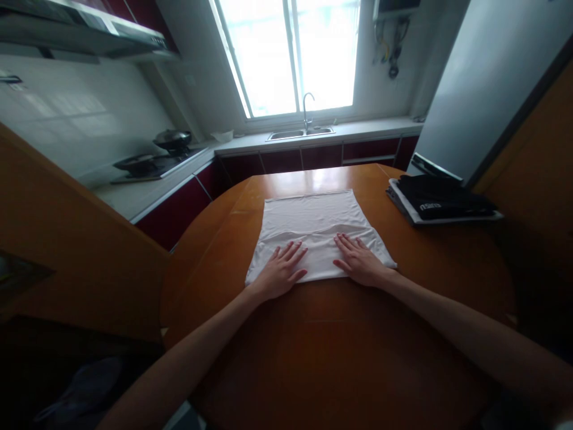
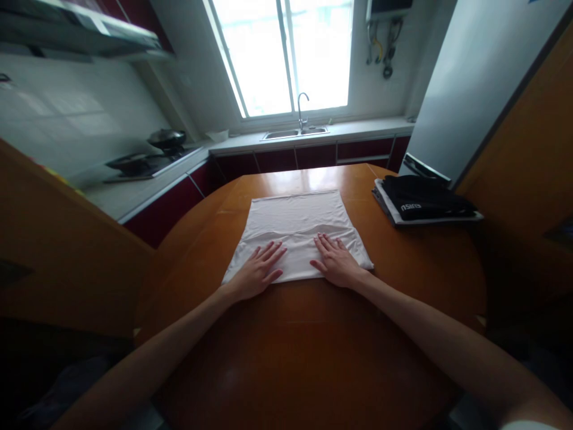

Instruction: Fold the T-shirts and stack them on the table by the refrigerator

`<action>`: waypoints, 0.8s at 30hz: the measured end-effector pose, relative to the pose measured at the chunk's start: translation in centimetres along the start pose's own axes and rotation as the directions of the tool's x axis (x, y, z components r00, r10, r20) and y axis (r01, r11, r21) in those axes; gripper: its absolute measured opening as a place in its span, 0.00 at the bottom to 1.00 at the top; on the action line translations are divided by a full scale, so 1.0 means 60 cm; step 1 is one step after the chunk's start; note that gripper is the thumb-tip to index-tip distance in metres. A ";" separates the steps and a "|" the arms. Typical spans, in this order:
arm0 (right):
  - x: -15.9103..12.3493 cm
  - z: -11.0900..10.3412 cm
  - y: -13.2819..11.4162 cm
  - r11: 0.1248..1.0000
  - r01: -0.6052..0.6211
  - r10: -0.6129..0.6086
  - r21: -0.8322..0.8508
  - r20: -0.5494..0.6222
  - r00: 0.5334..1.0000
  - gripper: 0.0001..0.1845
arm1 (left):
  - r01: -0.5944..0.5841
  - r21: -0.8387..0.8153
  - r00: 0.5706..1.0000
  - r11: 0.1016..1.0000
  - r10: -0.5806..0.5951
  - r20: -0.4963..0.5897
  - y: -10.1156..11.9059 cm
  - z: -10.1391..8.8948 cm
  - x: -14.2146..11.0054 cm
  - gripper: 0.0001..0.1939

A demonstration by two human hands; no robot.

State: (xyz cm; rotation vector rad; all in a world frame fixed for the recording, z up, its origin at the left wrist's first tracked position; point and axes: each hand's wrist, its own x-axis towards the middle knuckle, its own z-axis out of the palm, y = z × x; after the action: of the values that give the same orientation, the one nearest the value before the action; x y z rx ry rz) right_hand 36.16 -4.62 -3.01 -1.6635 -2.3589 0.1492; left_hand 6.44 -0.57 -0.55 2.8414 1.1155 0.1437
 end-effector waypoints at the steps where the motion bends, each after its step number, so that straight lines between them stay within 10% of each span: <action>1: -0.007 -0.005 0.009 1.000 -0.018 0.018 -0.013 -0.002 1.000 0.40 | 0.021 0.007 1.000 1.000 -0.021 -0.002 -0.010 -0.001 -0.008 0.34; 15: -0.133 -0.043 0.156 1.000 0.018 -0.017 -0.015 0.048 0.999 0.38 | 0.015 -0.052 0.996 0.999 -0.020 -0.092 -0.154 -0.032 -0.191 0.35; 24: -0.148 -0.071 0.147 0.948 0.309 -0.316 -0.077 -0.123 0.941 0.19 | -0.171 -0.066 0.976 0.983 0.160 -0.145 -0.119 -0.052 -0.201 0.22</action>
State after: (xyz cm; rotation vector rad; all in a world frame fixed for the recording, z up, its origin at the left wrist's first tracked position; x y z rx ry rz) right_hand 48.11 -10.19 -2.19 -1.2525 -2.5030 -0.0867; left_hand -7.55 -3.44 1.07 2.8888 0.8715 0.3938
